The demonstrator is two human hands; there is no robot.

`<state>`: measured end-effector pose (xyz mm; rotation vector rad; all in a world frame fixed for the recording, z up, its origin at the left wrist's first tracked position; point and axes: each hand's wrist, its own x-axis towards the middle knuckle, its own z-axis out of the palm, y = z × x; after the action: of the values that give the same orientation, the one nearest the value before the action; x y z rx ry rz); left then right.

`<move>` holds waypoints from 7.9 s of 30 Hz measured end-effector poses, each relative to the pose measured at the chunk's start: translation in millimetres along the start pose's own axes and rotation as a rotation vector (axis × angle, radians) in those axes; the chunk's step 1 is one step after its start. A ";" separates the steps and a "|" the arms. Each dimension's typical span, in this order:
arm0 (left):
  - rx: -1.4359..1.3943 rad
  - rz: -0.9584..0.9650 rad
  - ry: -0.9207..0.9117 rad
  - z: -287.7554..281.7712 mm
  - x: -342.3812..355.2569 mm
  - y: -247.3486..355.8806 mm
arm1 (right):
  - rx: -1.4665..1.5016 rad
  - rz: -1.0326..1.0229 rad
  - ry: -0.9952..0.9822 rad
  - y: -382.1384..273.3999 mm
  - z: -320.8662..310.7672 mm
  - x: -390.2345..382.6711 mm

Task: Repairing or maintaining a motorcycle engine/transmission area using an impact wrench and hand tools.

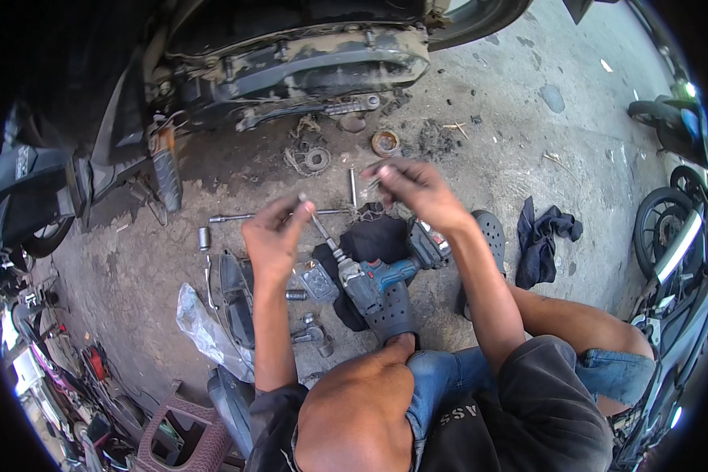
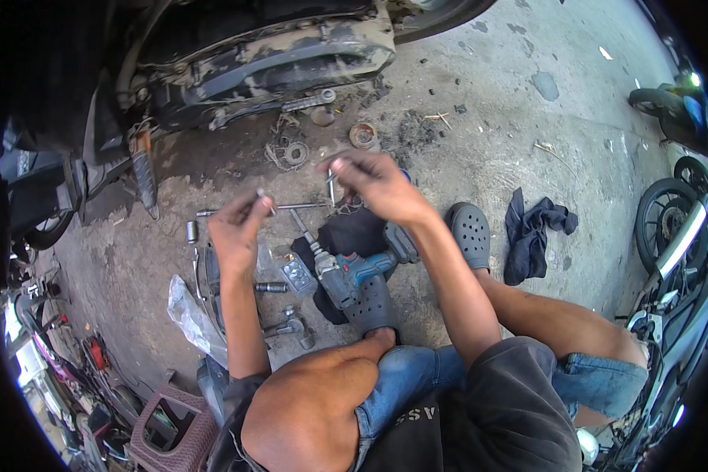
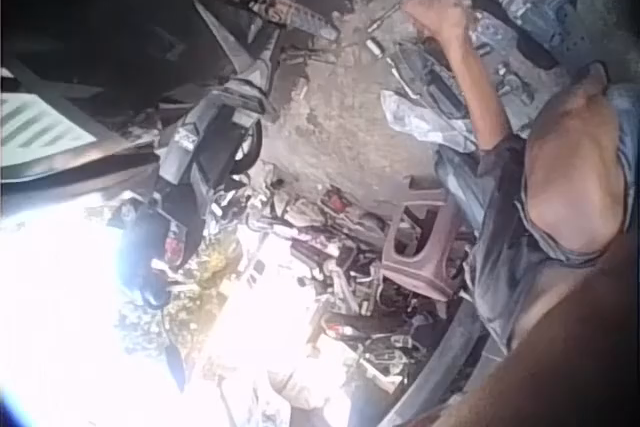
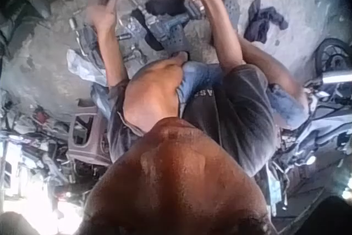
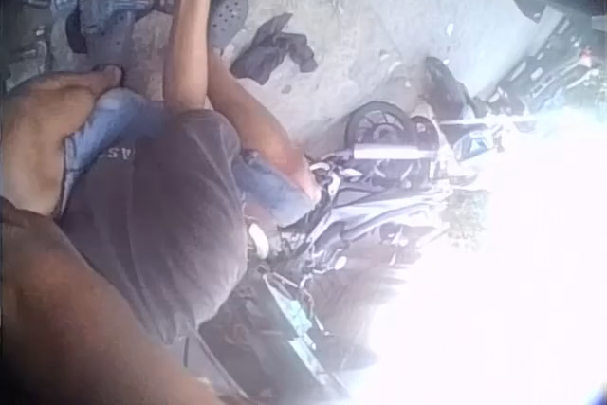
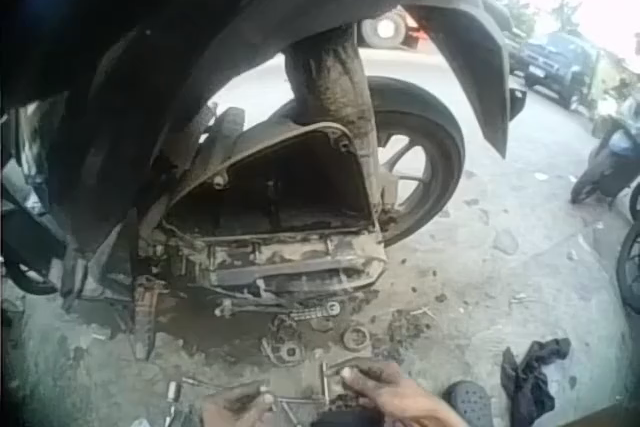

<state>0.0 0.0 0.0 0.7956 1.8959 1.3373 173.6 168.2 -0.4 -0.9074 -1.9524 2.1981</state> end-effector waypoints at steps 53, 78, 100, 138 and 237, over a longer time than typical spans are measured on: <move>-0.885 -0.401 0.128 22.9 3.4 -43.7 | -0.288 -0.588 0.816 -23.1 -140.9 76.5; -0.225 0.083 0.218 155.5 57.2 -1.5 | 0.598 0.011 0.646 32.6 -86.8 13.1; 0.367 0.099 0.093 104.3 27.5 -40.4 | 1.175 -0.103 0.398 91.4 -40.7 146.5; 1.155 0.376 -0.072 166.0 88.5 -104.6 | 0.991 -0.071 0.246 105.6 -81.5 201.4; 0.667 -0.579 0.713 -125.1 -249.1 -197.5 | -1.572 -0.851 -1.110 98.4 397.8 104.5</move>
<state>25.9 -321.3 -113.2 -0.0254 2.9054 0.6374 -64.0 -159.6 -122.4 1.4006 -3.2797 0.2427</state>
